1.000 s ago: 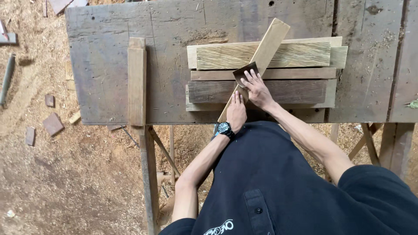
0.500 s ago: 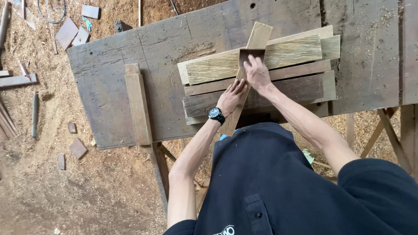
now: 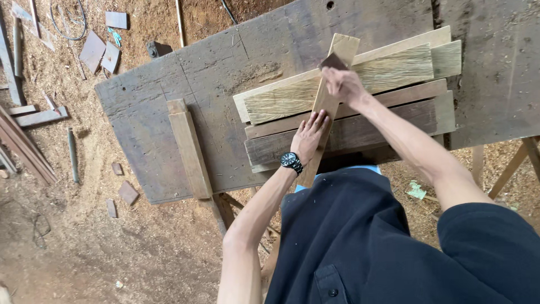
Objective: The person sands several wood planks using a piece of sandpaper, handling one plank at a time to smooth different sides and edges on a wooden workbench.
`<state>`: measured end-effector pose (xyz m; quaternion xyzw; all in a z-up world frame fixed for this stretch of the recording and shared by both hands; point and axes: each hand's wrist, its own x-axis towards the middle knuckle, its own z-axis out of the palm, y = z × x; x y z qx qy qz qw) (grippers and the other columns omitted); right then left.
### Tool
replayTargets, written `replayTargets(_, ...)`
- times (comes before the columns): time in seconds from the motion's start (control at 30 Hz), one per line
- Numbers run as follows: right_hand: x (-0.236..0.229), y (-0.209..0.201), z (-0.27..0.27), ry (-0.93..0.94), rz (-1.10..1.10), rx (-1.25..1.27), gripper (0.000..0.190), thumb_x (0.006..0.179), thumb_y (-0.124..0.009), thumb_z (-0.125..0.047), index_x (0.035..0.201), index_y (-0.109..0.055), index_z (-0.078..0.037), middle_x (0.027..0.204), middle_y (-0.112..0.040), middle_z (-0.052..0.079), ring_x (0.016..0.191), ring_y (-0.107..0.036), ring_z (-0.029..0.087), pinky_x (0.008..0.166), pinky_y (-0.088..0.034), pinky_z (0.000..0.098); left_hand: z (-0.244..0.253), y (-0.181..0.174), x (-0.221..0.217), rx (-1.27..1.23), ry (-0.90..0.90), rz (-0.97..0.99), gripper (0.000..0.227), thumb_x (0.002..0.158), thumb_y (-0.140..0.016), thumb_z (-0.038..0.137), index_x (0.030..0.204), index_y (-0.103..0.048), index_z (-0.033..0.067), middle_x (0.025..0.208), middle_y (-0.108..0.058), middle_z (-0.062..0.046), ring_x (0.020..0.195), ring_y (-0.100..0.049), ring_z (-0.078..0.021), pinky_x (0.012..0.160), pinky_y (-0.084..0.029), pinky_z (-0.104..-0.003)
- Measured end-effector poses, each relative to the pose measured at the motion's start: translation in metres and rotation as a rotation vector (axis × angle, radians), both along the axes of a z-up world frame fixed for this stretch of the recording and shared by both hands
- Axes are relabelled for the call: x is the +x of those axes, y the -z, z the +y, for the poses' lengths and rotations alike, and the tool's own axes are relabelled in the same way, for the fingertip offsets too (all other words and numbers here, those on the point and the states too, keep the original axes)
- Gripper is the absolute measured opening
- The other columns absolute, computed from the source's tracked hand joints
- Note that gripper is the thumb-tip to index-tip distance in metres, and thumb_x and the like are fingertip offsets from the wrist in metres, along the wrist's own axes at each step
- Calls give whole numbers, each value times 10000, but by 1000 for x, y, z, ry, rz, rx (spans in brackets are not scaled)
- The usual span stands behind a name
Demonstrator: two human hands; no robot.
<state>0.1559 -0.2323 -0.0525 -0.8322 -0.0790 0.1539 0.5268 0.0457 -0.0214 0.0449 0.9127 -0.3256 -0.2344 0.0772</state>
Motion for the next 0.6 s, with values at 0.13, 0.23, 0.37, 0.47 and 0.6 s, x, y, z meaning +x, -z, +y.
replayTargets(0.13, 62, 18, -1, 12, -391, -323, 251, 1201, -401, -168, 1019, -513, -36, 720, -622, 98, 502, -562, 185, 381, -447, 313, 3, -4, 8, -59, -18, -43, 868, 852, -586, -30, 1627, -246, 165, 1718, -173, -35, 1571, -252, -246, 1228, -317, -486)
replayTargets(0.23, 84, 28, -1, 125, -435, -286, 262, 1207, -401, -150, 980, -488, -54, 688, -610, 94, 502, -566, 182, 377, -445, 328, 4, 0, 1, -44, -29, 65, 907, 824, -570, -42, 1634, -221, 169, 1722, -148, -21, 1571, -224, -238, 1251, -291, -477)
replayTargets(0.37, 117, 28, 6, 328, -460, -294, 263, 1197, -461, -178, 966, -509, -63, 665, -639, 88, 507, -593, 186, 410, -452, 347, 8, 7, 3, -9, -33, 12, 891, 847, -562, -41, 1634, -223, 201, 1726, -144, 9, 1579, -210, -216, 1258, -259, -471)
replayTargets(0.47, 102, 23, 10, 474, -448, -278, 252, 1186, -475, -183, 979, -512, -43, 664, -633, 109, 499, -590, 206, 415, -431, 371, 2, 12, -6, -22, -51, -8, 883, 848, -566, -37, 1631, -237, 204, 1724, -144, 12, 1579, -212, -211, 1267, -252, -462)
replayTargets(0.6, 45, 6, 24, 452, -470, -286, 172, 1168, -450, -154, 1115, -556, -29, 680, -651, 118, 485, -602, 213, 404, -487, 342, -2, 9, -3, -64, -86, -15, 850, 860, -584, -6, 1621, -253, 179, 1714, -164, -9, 1571, -228, -225, 1263, -256, -471)
